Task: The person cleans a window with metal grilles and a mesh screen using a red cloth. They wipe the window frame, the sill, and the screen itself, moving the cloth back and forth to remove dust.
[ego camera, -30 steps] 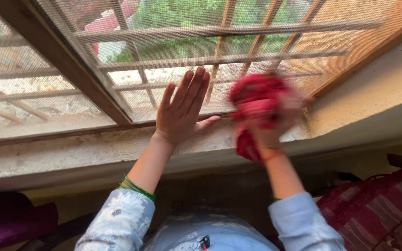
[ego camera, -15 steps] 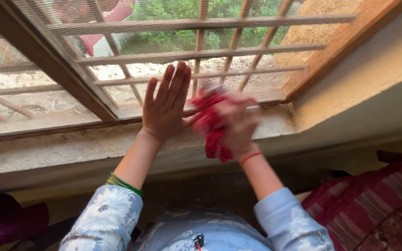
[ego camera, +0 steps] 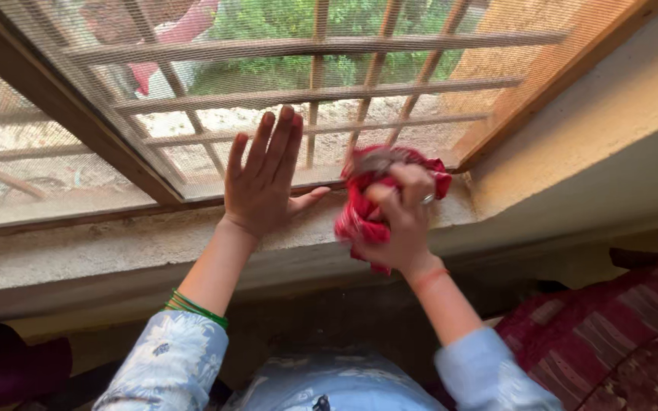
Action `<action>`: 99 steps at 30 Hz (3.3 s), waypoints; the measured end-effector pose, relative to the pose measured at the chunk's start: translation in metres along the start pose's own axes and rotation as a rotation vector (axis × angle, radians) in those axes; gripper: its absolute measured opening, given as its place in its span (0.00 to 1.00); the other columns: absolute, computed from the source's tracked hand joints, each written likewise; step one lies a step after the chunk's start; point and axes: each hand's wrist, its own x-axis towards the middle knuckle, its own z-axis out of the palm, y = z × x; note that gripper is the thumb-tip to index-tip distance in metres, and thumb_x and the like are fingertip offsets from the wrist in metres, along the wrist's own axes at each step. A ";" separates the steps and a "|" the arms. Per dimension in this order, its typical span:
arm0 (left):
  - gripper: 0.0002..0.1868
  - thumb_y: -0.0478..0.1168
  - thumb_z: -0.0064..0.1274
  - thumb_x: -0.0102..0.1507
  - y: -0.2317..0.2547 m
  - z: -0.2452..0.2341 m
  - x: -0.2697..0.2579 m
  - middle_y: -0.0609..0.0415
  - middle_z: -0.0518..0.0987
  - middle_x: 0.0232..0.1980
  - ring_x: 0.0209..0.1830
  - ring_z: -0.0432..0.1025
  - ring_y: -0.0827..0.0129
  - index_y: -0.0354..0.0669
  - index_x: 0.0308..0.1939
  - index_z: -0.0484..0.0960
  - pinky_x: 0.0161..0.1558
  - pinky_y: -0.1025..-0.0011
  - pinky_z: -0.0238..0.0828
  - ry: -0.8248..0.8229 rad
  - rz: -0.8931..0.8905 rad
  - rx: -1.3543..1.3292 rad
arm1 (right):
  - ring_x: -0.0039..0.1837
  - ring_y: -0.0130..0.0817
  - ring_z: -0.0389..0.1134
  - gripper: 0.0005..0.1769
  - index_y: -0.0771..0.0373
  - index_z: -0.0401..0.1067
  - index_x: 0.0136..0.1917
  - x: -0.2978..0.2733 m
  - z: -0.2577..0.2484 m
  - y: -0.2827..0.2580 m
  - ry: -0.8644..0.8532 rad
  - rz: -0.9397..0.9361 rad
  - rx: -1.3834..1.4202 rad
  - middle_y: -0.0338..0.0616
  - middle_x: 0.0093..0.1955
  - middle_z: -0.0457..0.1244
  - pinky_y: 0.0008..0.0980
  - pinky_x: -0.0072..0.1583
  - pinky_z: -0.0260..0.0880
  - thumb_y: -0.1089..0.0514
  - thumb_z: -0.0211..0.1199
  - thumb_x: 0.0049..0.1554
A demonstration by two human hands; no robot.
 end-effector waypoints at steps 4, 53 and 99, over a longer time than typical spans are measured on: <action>0.55 0.80 0.44 0.70 0.001 0.000 0.002 0.49 0.54 0.85 0.85 0.47 0.60 0.39 0.83 0.60 0.82 0.54 0.30 -0.001 -0.007 -0.004 | 0.68 0.55 0.62 0.34 0.54 0.70 0.53 -0.004 -0.038 -0.003 -0.236 0.099 0.164 0.48 0.63 0.60 0.53 0.67 0.60 0.45 0.76 0.34; 0.52 0.78 0.40 0.72 -0.002 -0.002 0.002 0.48 0.57 0.84 0.85 0.47 0.59 0.37 0.81 0.63 0.81 0.55 0.30 0.010 -0.008 -0.059 | 0.72 0.43 0.64 0.35 0.64 0.69 0.69 0.015 0.022 0.008 0.343 0.571 0.204 0.48 0.69 0.63 0.43 0.75 0.61 0.47 0.72 0.54; 0.59 0.82 0.46 0.66 -0.003 0.009 -0.003 0.51 0.53 0.86 0.87 0.43 0.61 0.40 0.84 0.59 0.82 0.55 0.27 -0.003 0.009 0.010 | 0.67 0.39 0.66 0.24 0.64 0.71 0.63 0.002 -0.004 0.026 0.659 0.748 0.048 0.44 0.66 0.63 0.42 0.72 0.69 0.61 0.72 0.54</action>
